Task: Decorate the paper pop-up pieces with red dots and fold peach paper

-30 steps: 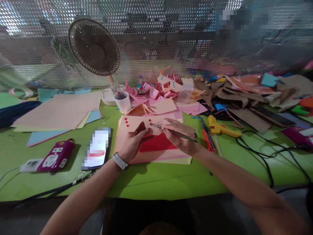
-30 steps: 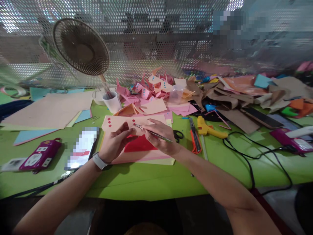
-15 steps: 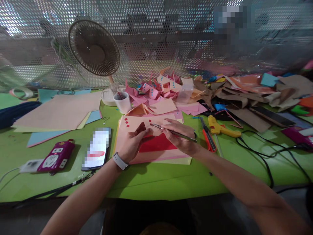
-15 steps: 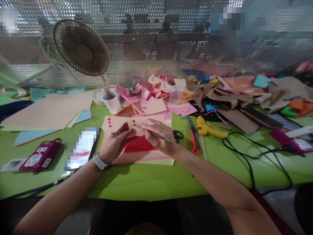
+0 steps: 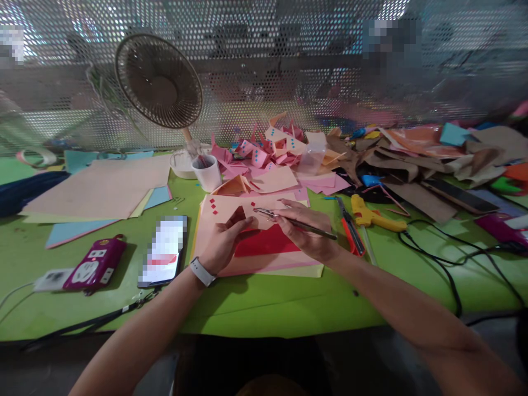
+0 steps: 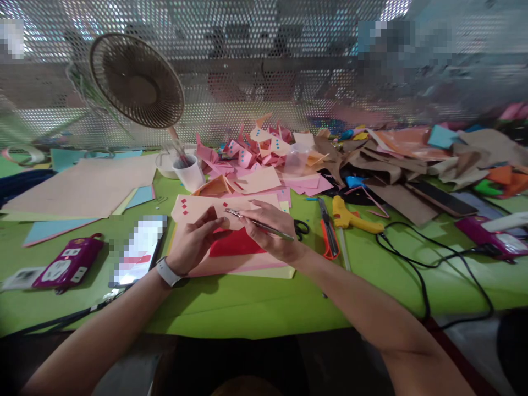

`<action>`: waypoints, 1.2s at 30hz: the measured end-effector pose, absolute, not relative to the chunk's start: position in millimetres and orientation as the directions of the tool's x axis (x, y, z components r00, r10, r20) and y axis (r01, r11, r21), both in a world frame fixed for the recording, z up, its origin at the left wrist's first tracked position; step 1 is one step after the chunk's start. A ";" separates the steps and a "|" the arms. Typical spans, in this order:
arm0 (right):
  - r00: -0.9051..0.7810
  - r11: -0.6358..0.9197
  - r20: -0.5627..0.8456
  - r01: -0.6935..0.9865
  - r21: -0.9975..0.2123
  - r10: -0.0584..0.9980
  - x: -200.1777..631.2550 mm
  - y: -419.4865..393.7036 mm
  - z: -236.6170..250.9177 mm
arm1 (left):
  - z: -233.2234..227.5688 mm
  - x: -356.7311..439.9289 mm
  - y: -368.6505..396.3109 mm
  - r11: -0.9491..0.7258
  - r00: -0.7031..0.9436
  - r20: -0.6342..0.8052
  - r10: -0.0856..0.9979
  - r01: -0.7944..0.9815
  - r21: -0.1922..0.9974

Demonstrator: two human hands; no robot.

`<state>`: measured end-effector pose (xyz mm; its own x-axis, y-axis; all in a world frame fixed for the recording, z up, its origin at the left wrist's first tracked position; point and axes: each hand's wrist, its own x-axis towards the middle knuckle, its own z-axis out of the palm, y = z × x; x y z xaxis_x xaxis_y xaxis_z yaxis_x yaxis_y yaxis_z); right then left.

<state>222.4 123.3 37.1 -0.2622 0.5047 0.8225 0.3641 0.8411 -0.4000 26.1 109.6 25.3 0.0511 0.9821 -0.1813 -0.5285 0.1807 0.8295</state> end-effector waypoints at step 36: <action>-0.193 0.772 0.753 0.276 -0.573 0.629 223.1 122.9 38.2 | 25.9 24.8 109.9 0.181 0.061 -0.175 0.983 -0.518 0.836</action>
<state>223.1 122.9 38.2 -0.1933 0.6287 0.7532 0.2762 0.7715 -0.5731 24.8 109.9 25.9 0.0605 0.9827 -0.1749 -0.5184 0.1807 0.8358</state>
